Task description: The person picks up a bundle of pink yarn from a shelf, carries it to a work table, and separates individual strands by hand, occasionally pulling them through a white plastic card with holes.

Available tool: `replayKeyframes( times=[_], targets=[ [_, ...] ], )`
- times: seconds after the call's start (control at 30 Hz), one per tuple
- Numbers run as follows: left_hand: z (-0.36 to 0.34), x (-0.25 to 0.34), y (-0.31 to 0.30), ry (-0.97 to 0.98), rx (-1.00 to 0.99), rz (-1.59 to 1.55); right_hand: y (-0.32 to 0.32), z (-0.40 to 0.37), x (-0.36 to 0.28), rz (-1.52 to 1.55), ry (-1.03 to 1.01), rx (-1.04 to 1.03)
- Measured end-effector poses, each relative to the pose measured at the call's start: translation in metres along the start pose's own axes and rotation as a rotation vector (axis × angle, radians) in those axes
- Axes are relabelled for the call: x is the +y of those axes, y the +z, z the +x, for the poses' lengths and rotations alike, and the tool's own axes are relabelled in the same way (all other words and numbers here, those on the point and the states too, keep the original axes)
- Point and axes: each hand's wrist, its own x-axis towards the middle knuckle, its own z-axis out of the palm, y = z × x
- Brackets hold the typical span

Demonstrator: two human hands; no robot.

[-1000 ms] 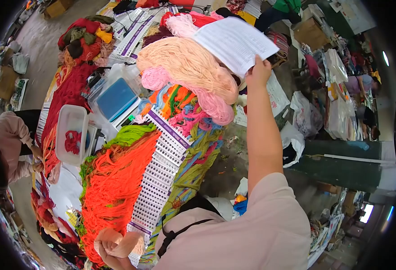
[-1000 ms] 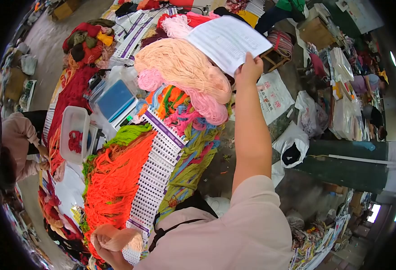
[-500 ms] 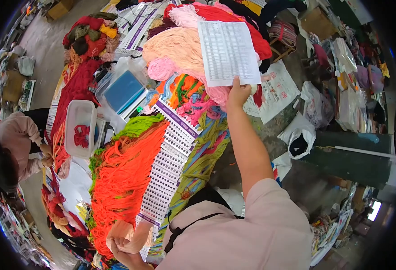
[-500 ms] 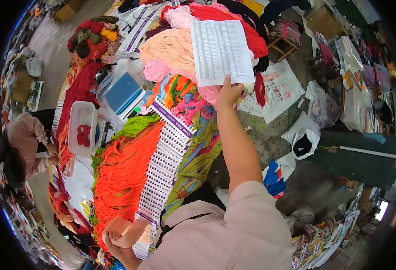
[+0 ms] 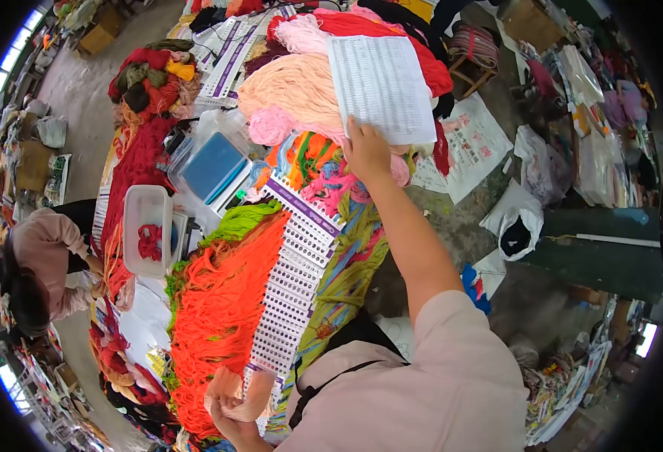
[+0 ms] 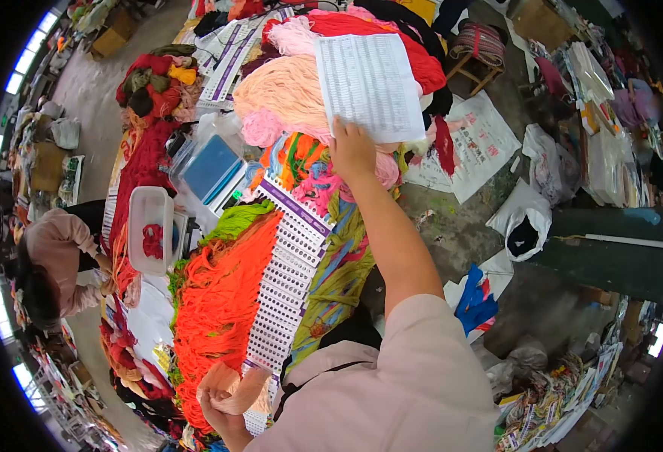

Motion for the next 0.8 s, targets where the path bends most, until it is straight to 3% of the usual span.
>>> replayKeyframes(
  times=[0.07,0.27,0.33,0.8],
  targets=[
    [-0.002,-0.001,0.001,0.040,0.041,0.042,0.002,0.000,0.001,-0.021,0.034,-0.022],
    [0.007,-0.006,-0.009,-0.040,-0.078,0.014,0.003,0.009,0.002,0.004,0.079,-0.022],
    [0.004,-0.008,-0.001,-0.024,0.015,0.025,0.003,0.012,0.002,0.006,0.090,-0.031],
    [0.015,-0.012,0.000,-0.014,0.024,0.046,-0.002,0.030,0.002,-0.001,0.226,-0.187]
  ],
)
